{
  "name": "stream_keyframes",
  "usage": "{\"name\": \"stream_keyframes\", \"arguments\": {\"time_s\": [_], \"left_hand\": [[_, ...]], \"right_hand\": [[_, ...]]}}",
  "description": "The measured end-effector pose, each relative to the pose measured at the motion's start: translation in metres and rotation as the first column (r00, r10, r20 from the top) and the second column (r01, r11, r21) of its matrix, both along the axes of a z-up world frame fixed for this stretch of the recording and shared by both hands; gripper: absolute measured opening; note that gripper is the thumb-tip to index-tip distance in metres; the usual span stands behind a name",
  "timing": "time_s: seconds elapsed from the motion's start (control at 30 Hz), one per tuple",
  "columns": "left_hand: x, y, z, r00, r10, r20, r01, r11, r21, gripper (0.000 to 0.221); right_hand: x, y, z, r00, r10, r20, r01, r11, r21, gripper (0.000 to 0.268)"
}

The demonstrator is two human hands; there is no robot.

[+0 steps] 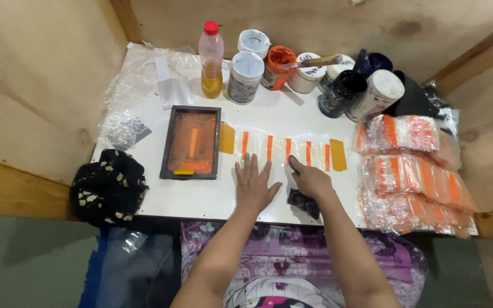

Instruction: Applying orange ink to small strips of material using a manual screen printing frame and a squeegee tool.

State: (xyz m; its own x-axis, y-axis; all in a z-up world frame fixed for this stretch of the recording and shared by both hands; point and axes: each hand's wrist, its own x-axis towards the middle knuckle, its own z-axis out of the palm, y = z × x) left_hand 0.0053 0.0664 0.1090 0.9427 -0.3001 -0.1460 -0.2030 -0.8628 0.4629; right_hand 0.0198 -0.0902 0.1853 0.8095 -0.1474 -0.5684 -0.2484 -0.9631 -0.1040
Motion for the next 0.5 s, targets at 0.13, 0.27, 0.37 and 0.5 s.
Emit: {"name": "stream_keyframes", "arguments": {"time_s": [0.13, 0.27, 0.37, 0.5], "left_hand": [[-0.006, -0.028, 0.005, 0.999, 0.007, -0.047, -0.008, 1.0, -0.023, 0.072], [-0.002, -0.033, 0.005, 0.999, 0.017, -0.037, -0.016, 1.0, 0.009, 0.074], [0.0, -0.032, 0.013, 0.996, 0.016, -0.092, -0.012, 0.999, 0.045, 0.073], [0.003, -0.036, 0.0, 0.988, 0.012, -0.156, 0.004, 0.995, 0.099, 0.069]], "right_hand": [[0.006, -0.001, -0.01, 1.0, -0.008, 0.028, 0.008, 1.0, 0.015, 0.052], [0.011, 0.005, -0.013, 0.999, 0.033, 0.023, -0.032, 0.999, -0.014, 0.055], [0.018, 0.013, -0.009, 0.998, 0.064, 0.007, -0.064, 0.997, -0.031, 0.055], [0.032, 0.001, -0.061, 0.985, 0.17, -0.014, -0.17, 0.981, -0.09, 0.059]]}}
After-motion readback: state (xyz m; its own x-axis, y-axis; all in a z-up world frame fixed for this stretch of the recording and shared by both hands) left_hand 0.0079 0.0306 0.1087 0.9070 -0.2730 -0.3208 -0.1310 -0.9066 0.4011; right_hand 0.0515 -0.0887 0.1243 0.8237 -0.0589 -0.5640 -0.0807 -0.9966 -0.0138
